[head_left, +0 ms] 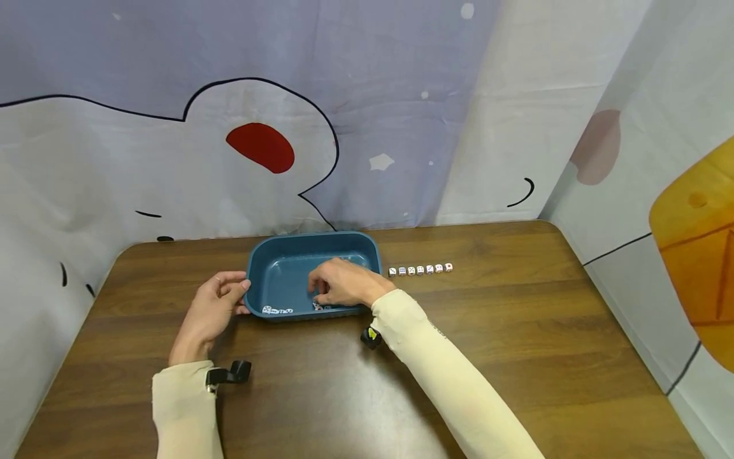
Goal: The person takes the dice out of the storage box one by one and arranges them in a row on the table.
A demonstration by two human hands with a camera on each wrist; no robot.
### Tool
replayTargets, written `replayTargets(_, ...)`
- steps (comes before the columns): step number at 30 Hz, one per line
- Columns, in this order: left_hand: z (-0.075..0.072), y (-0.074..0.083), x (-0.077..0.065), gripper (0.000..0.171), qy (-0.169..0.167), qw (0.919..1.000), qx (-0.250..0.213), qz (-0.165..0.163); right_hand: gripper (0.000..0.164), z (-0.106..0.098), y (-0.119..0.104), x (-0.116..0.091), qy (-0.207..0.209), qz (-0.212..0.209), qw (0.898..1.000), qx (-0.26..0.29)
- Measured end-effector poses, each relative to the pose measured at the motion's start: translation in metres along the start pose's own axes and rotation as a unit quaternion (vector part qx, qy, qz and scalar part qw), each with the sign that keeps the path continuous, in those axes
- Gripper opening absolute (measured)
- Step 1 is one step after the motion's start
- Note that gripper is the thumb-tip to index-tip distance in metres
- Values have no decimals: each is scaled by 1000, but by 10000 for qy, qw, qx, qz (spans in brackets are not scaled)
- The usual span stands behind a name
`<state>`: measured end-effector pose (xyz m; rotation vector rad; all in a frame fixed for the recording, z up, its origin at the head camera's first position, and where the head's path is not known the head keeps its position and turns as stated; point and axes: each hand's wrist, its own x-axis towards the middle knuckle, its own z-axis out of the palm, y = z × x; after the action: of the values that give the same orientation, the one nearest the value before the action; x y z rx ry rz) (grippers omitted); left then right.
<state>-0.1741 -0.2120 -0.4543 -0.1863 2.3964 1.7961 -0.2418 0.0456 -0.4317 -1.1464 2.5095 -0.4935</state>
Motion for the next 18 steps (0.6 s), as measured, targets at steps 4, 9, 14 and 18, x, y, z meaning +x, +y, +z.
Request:
replayTargets(4, 0, 1, -1, 43, 30, 9999, 82, -68, 16, 4, -5, 10, -74, 41, 10000, 4)
replayTargets(9, 1, 2, -2, 43, 27, 9998, 137, -123, 20, 11, -11, 22, -126, 75, 9999, 18)
replayTargets(14, 2, 3, -2, 43, -10, 9999, 121, -118, 21, 17, -13, 28, -194, 148, 9997, 10)
replayTargets(18, 3, 3, -1, 42, -24, 9999, 98, -80, 19, 19, -14, 28, -222, 206, 9995, -42)
